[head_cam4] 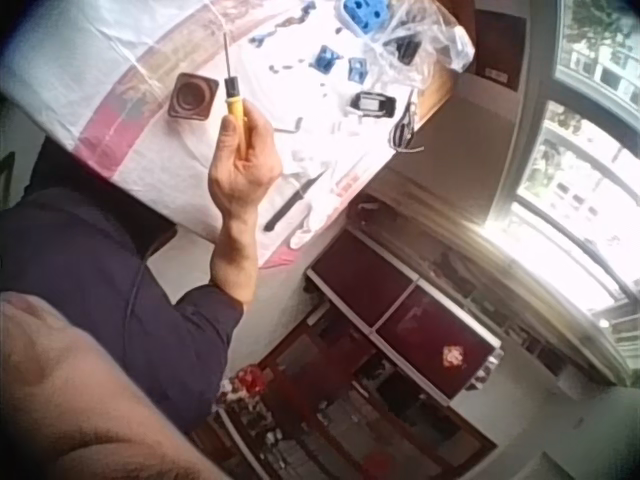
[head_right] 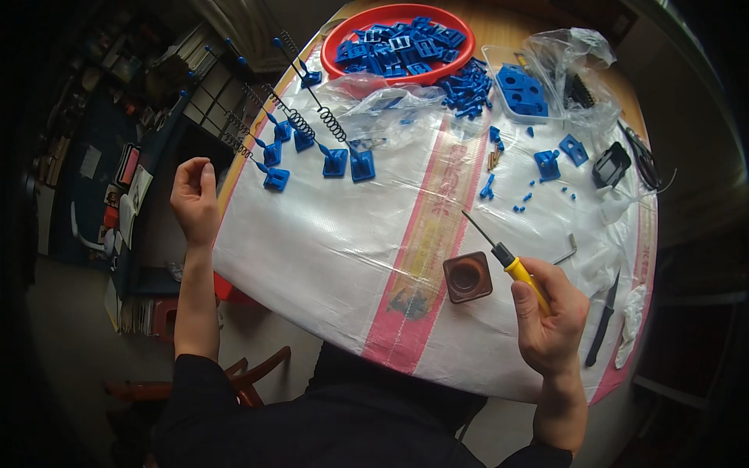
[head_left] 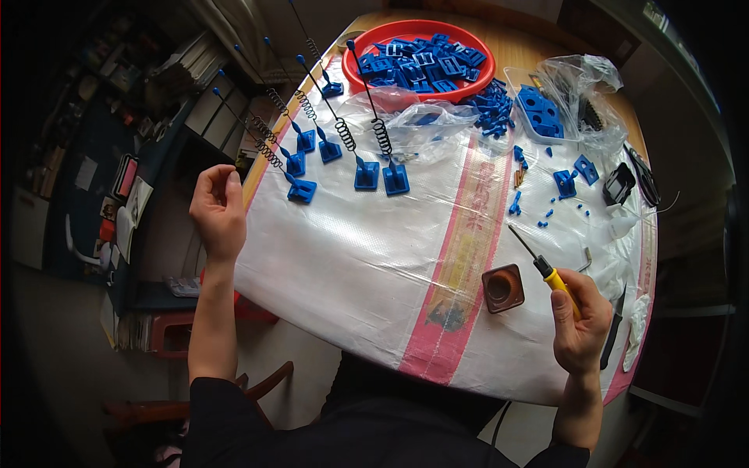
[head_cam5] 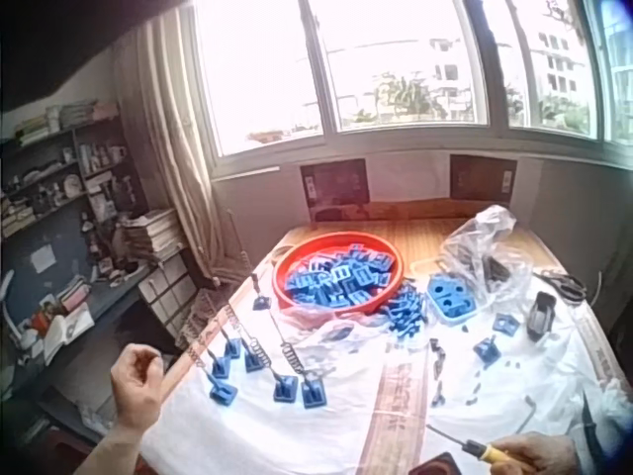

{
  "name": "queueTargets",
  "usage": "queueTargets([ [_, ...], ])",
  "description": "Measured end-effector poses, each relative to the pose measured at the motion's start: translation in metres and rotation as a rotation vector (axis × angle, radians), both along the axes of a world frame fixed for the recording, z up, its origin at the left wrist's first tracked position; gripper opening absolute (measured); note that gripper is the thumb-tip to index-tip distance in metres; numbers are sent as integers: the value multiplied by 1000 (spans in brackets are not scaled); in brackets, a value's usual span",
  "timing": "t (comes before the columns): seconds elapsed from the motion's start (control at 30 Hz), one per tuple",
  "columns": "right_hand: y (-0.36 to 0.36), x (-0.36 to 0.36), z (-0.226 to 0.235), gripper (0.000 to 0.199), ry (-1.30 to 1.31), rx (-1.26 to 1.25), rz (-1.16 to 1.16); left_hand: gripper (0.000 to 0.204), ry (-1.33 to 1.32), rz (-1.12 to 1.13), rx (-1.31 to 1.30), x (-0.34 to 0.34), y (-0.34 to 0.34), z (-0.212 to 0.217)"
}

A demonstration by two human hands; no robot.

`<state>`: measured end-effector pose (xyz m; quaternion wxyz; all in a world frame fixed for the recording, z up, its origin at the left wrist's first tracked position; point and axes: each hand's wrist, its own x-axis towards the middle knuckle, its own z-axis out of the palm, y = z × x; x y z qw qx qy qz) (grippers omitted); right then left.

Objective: Assemble small plastic electronic components by attaching a metal spring antenna and securing it with a screw.

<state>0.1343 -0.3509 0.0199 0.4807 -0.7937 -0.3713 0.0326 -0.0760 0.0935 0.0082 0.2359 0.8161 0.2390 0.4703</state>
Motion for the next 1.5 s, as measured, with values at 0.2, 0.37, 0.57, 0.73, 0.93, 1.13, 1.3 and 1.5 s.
queueTargets([
  [0.2, -2, -2, -2, 24, 8, 8, 8, 59, 123, -427, -460, 43, -96, 26],
  [0.37, -1, -4, -3, 24, 21, 52, 13, 70, 215, -185, -425, 99, -57, -10],
  [0.57, -1, -5, -4, 23, 17, 56, 36, 51, 205, 95, -384, 141, 1, -54],
  [0.73, -3, -5, -1, 23, 24, 48, 34, 26, 270, 119, -396, 145, 3, -57],
  [0.93, -4, -4, -3, 24, 9, 69, 42, 19, 304, 26, -134, 125, -18, -45],
  [1.13, -2, -5, -3, 24, 65, 50, 57, 19, 385, -21, -255, 105, -45, -9],
  [1.3, -2, -5, 2, 23, 65, 28, 62, 19, 332, -96, -396, 86, -73, 23],
  [1.5, -5, -5, -1, 21, 153, 59, 71, 20, 75, -414, -332, 26, -110, 42],
])
